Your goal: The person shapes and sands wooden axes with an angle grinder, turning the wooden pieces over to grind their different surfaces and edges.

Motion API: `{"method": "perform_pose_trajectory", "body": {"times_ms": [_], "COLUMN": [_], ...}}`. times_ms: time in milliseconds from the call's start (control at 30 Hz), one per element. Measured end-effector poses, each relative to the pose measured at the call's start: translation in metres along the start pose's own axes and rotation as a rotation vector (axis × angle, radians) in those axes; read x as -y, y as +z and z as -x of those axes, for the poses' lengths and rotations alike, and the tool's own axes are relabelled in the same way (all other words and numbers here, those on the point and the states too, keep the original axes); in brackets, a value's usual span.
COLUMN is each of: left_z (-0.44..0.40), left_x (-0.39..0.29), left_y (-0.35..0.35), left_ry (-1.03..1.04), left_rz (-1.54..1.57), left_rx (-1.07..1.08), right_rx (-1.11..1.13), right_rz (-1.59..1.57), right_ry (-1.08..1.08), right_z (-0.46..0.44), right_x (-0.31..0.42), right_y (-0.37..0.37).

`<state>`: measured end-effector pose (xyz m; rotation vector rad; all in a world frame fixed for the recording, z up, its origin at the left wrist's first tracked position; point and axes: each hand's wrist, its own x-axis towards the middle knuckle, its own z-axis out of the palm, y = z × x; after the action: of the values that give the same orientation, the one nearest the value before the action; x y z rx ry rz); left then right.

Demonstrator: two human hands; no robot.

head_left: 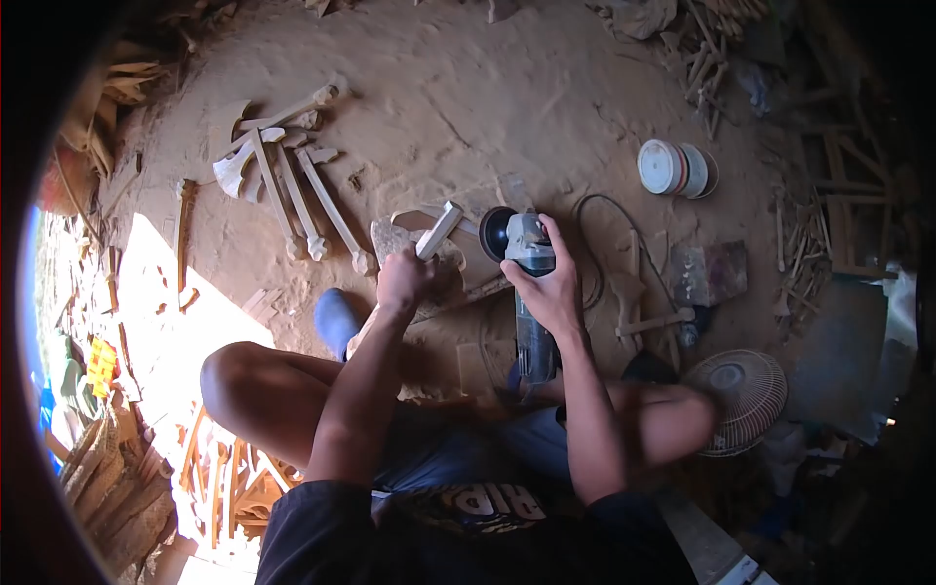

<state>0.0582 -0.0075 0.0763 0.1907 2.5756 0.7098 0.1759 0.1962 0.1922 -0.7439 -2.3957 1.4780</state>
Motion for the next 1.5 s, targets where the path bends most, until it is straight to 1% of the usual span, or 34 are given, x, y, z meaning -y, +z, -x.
{"method": "perform_pose_trajectory", "body": {"times_ms": [167,267,467,567,667,767,867,967,1067,1167,1267,1367,1467,1500], "left_z": [0.003,0.004,0.005,0.006,0.004,0.005,0.007,0.005,0.002,0.006,0.007,0.006,0.009,0.008], "left_x": [0.000,-0.003,-0.003,-0.003,-0.001,-0.002,-0.004,-0.002,0.000,-0.004,-0.002,-0.003,-0.007,-0.007], "left_y": [0.000,-0.004,-0.005,-0.004,-0.004,-0.003,-0.006,-0.002,-0.003,-0.005,-0.005,-0.005,-0.008,-0.009], "left_ry": [0.006,0.010,0.016,0.003,0.009,0.008,0.010,0.020,0.019,0.019,0.019,0.010,-0.008,-0.015], "left_rz": [-0.009,-0.017,0.011,0.010,0.017,0.025,0.021,0.002,-0.005,-0.001,0.017,0.011,0.035,0.047], "left_rx": [-0.015,0.011,0.023,0.022,0.025,0.021,0.011,0.023,0.022,0.025,0.021,0.015,0.017,0.017], "right_rx": [0.008,0.024,0.048,0.062,0.019,-0.030,-0.017,-0.006,-0.039,-0.036,-0.048,0.035,-0.045,-0.068], "right_rz": [0.055,0.020,-0.024,-0.004,0.031,0.015,-0.039,0.010,0.124,0.148,0.160,0.485,0.487,0.359], "right_ry": [-0.047,-0.078,-0.068,-0.027,-0.014,-0.050,0.086,0.133,0.069,0.032,0.062,0.304,0.184,0.106], "right_z": [-0.003,-0.005,-0.003,-0.003,-0.002,0.004,0.009,0.011,0.017,0.021,0.021,0.019,0.022,0.020], "right_x": [0.011,0.013,0.017,0.013,-0.002,0.003,0.007,0.010,0.003,-0.009,-0.003,0.023,0.018,0.011], "right_y": [0.016,0.020,0.020,0.021,0.023,0.018,0.014,0.017,0.021,0.021,0.018,0.014,0.017,0.020]}}
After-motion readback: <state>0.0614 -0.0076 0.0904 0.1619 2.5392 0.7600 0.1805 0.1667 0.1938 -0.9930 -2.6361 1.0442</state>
